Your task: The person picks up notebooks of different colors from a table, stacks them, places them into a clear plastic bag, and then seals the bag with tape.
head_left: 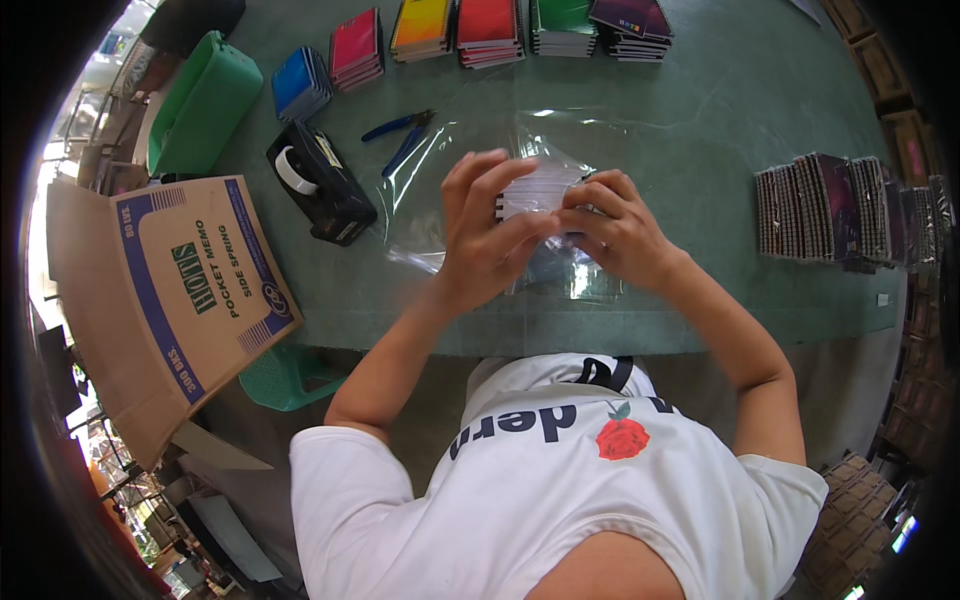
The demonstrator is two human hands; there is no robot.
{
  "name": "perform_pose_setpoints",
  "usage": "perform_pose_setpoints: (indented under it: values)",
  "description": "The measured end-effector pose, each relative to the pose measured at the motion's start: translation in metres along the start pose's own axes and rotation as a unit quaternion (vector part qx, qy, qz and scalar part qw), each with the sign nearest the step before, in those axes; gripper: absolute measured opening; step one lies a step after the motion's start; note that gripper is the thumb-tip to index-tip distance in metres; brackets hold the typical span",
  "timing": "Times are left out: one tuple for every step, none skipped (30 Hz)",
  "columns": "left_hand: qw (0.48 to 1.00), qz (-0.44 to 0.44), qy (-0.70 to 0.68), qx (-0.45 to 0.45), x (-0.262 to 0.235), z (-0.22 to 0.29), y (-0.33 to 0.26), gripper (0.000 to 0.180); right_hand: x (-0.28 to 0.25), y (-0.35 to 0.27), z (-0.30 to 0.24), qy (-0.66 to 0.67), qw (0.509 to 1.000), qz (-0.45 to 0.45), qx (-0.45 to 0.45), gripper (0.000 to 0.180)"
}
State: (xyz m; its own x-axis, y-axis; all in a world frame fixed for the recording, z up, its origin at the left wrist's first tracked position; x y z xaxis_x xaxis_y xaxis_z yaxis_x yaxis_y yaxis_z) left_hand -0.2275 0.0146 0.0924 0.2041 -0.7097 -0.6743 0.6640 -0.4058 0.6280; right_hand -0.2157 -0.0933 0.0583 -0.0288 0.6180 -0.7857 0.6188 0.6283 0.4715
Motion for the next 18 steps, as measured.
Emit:
perform_pose_setpoints:
  values:
    - [1.000, 0.012, -0.004, 0.011, -0.006, 0.005, 0.010, 0.024, -0.002, 0.001, 0.000, 0.006, 1.000, 0.003, -0.001, 0.040]
    - [0.996, 0.027, -0.071, -0.046, -0.013, -0.006, 0.012, 0.022, -0.004, 0.002, 0.000, 0.012, 1.000, 0.006, -0.003, 0.037]
    - [0.985, 0.041, -0.135, -0.099, -0.023, -0.019, 0.012, 0.021, -0.007, 0.004, 0.000, 0.018, 1.000, 0.013, -0.006, 0.034]
    - [0.967, 0.048, -0.203, -0.149, -0.028, -0.034, 0.012, 0.020, -0.008, 0.003, 0.003, 0.023, 0.999, 0.028, 0.012, 0.030]
    - [0.982, 0.057, -0.150, -0.096, -0.043, -0.030, 0.019, 0.038, -0.007, 0.002, 0.005, 0.027, 0.998, 0.044, 0.031, 0.026]
    - [0.984, 0.050, -0.140, -0.099, -0.041, -0.030, 0.019, 0.045, -0.006, 0.005, 0.005, 0.035, 0.997, 0.059, 0.042, 0.022]
    - [0.985, 0.042, -0.130, -0.102, -0.035, -0.030, 0.018, 0.052, -0.005, 0.006, 0.006, 0.036, 0.996, 0.066, 0.051, 0.020]
    - [0.978, 0.027, -0.161, -0.128, -0.024, -0.036, 0.015, 0.057, -0.006, 0.007, 0.007, 0.036, 0.995, 0.073, 0.061, 0.018]
    - [0.970, 0.013, -0.189, -0.155, -0.014, -0.041, 0.012, 0.062, -0.006, 0.008, 0.007, 0.038, 0.994, 0.079, 0.071, 0.016]
    - [0.945, -0.006, -0.254, -0.204, 0.004, -0.057, 0.004, 0.066, -0.005, 0.009, 0.007, 0.043, 0.992, 0.079, 0.083, 0.017]
    - [0.914, -0.024, -0.317, -0.252, 0.020, -0.071, -0.004, 0.069, -0.005, 0.009, 0.006, 0.047, 0.991, 0.078, 0.096, 0.018]
    - [0.905, -0.047, -0.330, -0.263, 0.032, -0.079, -0.008, 0.067, -0.005, 0.008, 0.009, 0.049, 0.989, 0.077, 0.114, 0.019]
    - [0.897, -0.068, -0.342, -0.272, 0.041, -0.087, -0.010, 0.064, -0.017, 0.009, 0.016, 0.080, 0.972, 0.150, 0.160, 0.021]
    - [0.888, -0.088, -0.353, -0.281, 0.047, -0.094, -0.010, 0.062, -0.027, 0.011, 0.020, 0.110, 0.947, 0.222, 0.203, 0.022]
    - [0.907, -0.123, -0.311, -0.256, 0.047, -0.093, -0.001, 0.058, -0.026, 0.014, 0.029, 0.153, 0.937, 0.207, 0.238, 0.024]
    - [0.922, -0.160, -0.266, -0.231, 0.044, -0.087, 0.009, 0.053, -0.025, 0.015, 0.038, 0.192, 0.922, 0.195, 0.275, 0.025]
    - [0.933, -0.196, -0.221, -0.205, 0.041, -0.079, 0.017, 0.049, -0.014, 0.019, 0.051, 0.242, 0.917, 0.097, 0.303, 0.026]
    - [0.949, -0.208, -0.179, -0.153, 0.036, -0.067, 0.027, 0.044, 0.000, 0.021, 0.059, 0.287, 0.900, 0.001, 0.327, 0.027]
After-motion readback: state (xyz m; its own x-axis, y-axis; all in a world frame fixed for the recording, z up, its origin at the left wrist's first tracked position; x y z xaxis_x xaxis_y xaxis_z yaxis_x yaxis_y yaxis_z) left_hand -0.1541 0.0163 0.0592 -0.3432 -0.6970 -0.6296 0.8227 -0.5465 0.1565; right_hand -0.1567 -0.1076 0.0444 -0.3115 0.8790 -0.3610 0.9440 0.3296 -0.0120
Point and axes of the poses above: each hand's wrist, its own y-axis towards the middle knuckle, its own x-axis out of the palm, z = x × y, the point moved 10 cm from there along y, towards the middle knuckle
